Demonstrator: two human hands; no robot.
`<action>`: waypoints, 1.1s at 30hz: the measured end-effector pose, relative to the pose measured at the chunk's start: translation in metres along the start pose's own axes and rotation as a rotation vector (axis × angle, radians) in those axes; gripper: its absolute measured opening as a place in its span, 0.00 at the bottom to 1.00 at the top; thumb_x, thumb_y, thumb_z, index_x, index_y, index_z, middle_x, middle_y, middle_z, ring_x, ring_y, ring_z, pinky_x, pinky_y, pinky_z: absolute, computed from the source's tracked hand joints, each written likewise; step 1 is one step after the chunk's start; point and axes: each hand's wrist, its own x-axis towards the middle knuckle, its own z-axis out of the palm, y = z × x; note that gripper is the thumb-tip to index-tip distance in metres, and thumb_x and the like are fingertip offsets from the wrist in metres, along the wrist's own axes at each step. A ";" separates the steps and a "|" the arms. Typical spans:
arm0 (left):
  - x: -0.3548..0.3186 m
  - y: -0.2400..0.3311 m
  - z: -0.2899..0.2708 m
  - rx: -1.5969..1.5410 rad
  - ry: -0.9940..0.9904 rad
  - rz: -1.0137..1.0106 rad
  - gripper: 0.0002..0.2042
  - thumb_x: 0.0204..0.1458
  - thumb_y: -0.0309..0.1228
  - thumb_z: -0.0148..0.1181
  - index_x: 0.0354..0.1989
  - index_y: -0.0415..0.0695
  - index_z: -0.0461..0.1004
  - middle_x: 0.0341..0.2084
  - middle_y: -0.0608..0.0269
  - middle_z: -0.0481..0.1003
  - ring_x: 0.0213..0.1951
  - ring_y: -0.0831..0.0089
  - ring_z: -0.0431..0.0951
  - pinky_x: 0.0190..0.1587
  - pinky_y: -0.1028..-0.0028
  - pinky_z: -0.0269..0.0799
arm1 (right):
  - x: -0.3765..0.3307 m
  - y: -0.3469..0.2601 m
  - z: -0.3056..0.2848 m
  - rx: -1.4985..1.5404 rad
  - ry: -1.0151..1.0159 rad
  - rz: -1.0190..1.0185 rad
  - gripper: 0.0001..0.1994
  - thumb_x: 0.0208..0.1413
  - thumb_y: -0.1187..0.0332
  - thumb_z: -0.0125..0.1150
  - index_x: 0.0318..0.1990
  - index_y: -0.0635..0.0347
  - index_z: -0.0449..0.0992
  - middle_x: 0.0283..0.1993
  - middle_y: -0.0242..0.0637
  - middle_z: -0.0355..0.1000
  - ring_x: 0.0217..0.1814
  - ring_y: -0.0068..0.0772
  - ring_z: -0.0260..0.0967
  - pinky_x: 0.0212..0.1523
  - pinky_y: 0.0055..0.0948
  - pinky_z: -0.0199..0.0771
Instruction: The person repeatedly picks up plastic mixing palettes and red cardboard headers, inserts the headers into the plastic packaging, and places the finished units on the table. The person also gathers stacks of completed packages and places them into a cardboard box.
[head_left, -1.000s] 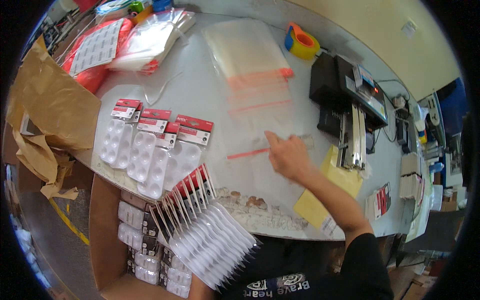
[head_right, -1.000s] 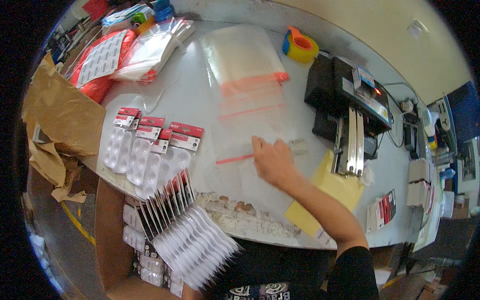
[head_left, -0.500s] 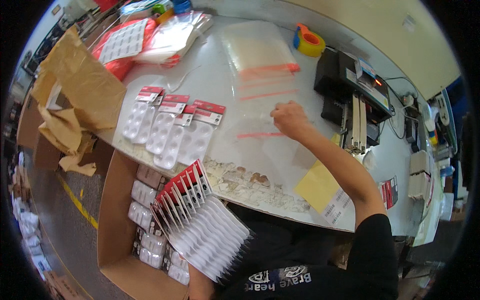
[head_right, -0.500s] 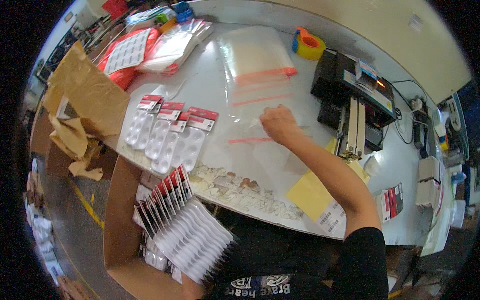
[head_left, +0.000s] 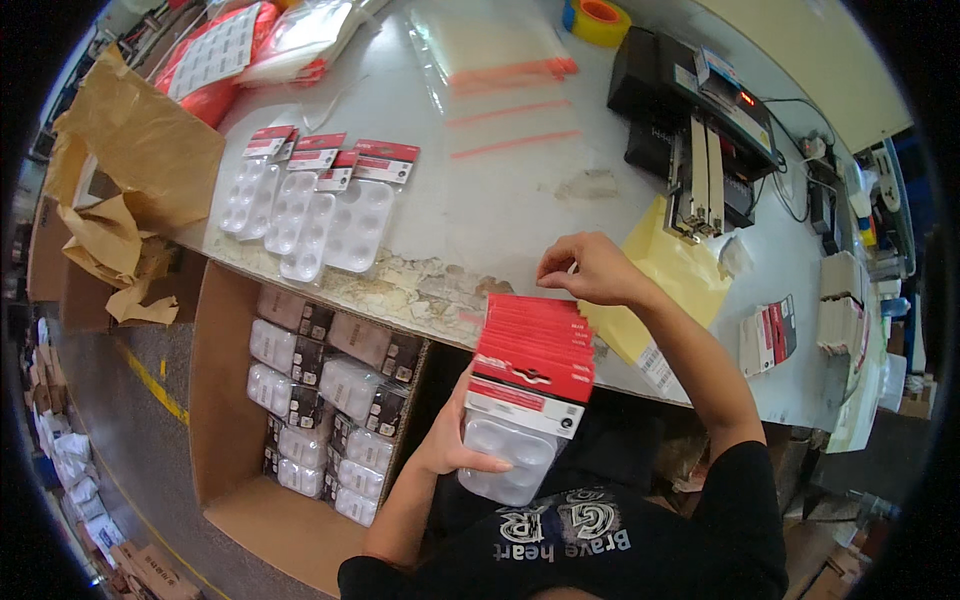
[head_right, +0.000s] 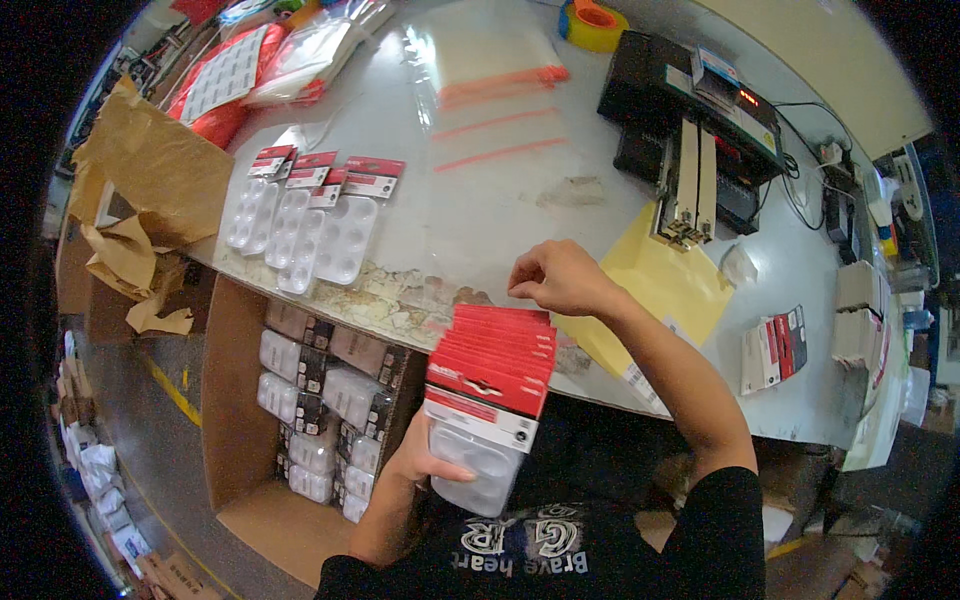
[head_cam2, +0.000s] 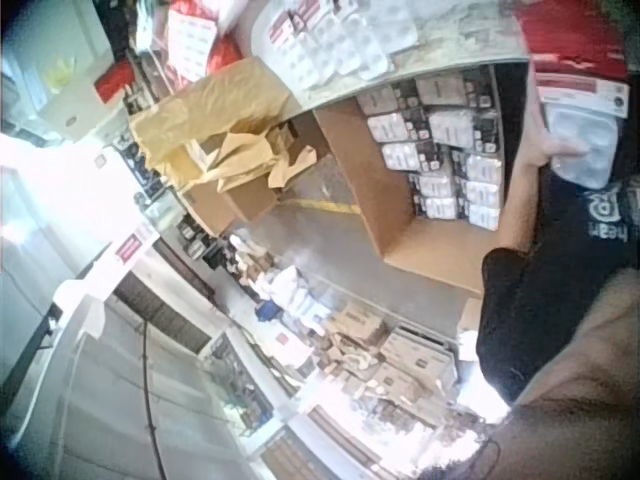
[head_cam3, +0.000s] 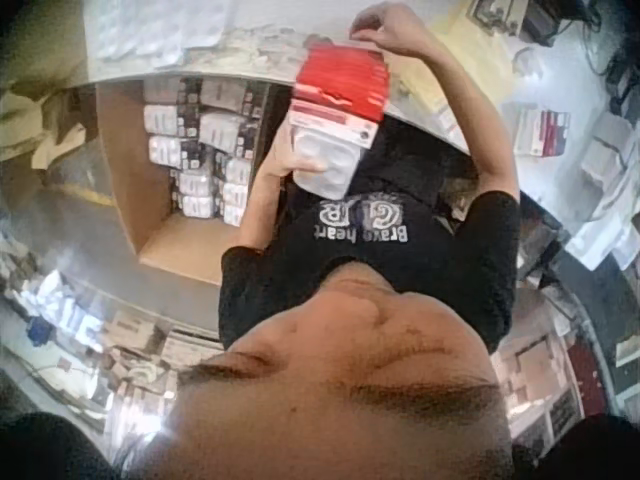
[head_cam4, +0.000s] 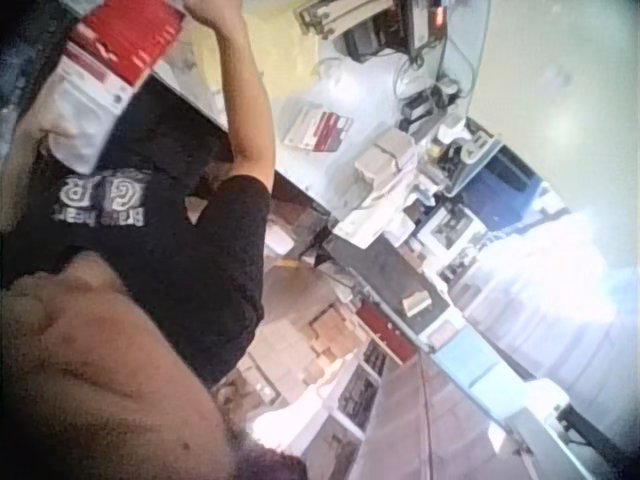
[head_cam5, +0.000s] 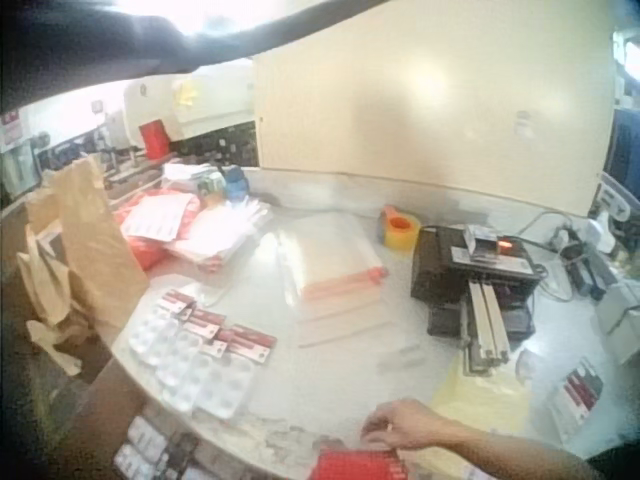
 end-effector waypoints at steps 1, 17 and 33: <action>0.002 0.002 0.007 0.012 0.026 -0.018 0.61 0.21 0.33 0.79 0.66 0.33 0.43 0.60 0.52 0.58 0.62 0.66 0.58 0.64 0.66 0.51 | -0.007 0.001 -0.004 0.056 -0.034 0.013 0.06 0.45 0.70 0.61 0.29 0.62 0.78 0.26 0.41 0.76 0.29 0.35 0.74 0.33 0.30 0.72; -0.007 0.002 0.028 0.255 0.125 0.200 0.73 0.21 0.40 0.80 0.67 0.42 0.19 0.67 0.41 0.35 0.66 0.54 0.51 0.65 0.59 0.50 | -0.031 -0.019 0.005 0.206 -0.309 -0.020 0.06 0.52 0.72 0.58 0.37 0.63 0.76 0.31 0.38 0.75 0.34 0.29 0.72 0.38 0.28 0.71; -0.008 -0.002 0.041 0.748 0.284 0.136 0.46 0.30 0.47 0.76 0.60 0.46 0.61 0.57 0.39 0.57 0.55 0.47 0.66 0.54 0.58 0.66 | -0.057 -0.028 0.104 -0.243 0.298 -0.067 0.06 0.50 0.75 0.58 0.33 0.62 0.67 0.30 0.44 0.65 0.34 0.46 0.64 0.33 0.39 0.65</action>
